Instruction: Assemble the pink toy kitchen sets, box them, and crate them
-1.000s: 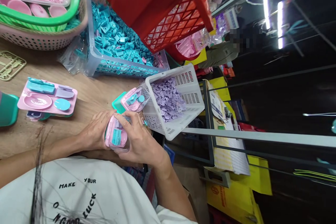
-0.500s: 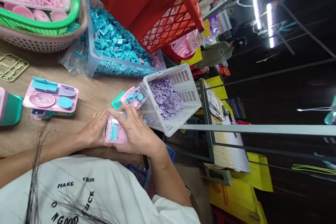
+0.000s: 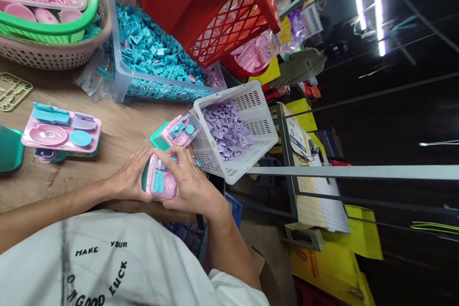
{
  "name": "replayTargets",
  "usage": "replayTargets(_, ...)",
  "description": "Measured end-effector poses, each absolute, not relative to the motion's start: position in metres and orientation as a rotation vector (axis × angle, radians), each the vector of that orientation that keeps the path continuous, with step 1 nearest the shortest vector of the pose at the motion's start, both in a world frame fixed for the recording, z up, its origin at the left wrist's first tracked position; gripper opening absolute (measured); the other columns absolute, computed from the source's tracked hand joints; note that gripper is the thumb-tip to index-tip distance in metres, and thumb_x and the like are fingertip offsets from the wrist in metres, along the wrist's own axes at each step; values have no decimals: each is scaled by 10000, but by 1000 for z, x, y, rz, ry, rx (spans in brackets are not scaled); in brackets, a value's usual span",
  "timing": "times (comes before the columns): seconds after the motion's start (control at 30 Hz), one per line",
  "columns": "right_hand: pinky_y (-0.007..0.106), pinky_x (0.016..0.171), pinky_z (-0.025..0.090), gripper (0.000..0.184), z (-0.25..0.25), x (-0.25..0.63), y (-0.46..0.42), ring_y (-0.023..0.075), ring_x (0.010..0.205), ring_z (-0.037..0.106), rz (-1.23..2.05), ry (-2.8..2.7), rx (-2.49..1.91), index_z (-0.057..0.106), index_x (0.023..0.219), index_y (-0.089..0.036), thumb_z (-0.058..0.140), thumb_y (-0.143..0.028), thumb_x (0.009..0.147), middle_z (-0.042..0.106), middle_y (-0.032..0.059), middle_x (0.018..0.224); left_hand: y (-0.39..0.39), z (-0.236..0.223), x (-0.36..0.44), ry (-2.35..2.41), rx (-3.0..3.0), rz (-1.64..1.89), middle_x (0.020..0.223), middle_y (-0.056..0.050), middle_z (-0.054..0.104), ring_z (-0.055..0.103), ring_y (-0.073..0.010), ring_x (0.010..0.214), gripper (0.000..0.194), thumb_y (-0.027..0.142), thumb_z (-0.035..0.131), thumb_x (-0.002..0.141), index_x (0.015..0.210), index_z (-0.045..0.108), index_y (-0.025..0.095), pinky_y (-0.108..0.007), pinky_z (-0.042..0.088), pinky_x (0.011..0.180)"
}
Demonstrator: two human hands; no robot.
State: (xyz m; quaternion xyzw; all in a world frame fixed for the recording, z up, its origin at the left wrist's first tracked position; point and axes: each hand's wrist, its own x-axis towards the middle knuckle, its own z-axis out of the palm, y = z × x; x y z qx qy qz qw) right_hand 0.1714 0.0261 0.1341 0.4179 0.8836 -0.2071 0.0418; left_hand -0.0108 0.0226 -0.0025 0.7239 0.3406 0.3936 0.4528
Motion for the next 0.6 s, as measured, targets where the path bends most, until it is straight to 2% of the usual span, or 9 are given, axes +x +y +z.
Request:
replayTargets(0.17,574,1176,423,1079,128,179,23,349,1393,415,-717,2688,1306,176,1618,-331,793,-251,737,322,131,1423,21,0,-9,917,1884,907,1300,-164,563,536,-395,1249,967,461,828,591,1407,385,191,-570,427,1067)
replayTargets(0.27,558,1181,427,1073,118,187,20,348,1433,409,-773,2716,1388,147,1623,-326,798,-287,771,290,147,1481,21,-7,-8,897,1909,898,1384,-188,513,491,-414,1314,1078,479,822,610,1499,286,185,-588,408,1090)
replayTargets(0.37,583,1198,397,1102,106,198,19,376,1476,368,-799,2826,1353,142,1624,-311,835,-422,774,266,167,1526,22,-13,-7,860,1914,903,1479,-207,435,436,-419,1383,1171,503,820,633,1562,174,201,-587,387,1125)
replayTargets(0.47,614,1217,356,1204,89,212,19,404,1501,340,-848,2918,1352,88,1629,-316,832,-604,726,284,173,1549,24,-12,-9,859,1917,887,1456,-202,456,460,-409,1362,1154,547,841,620,1534,227,198,-570,398,1124)
replayTargets(0.6,615,1226,341,1346,56,228,16,393,1500,371,-901,2904,1530,20,1625,-321,854,-685,633,316,179,1587,30,-4,-11,851,1919,871,1359,-163,525,526,-388,1277,1085,511,870,560,1448,326,205,-551,440,1079)
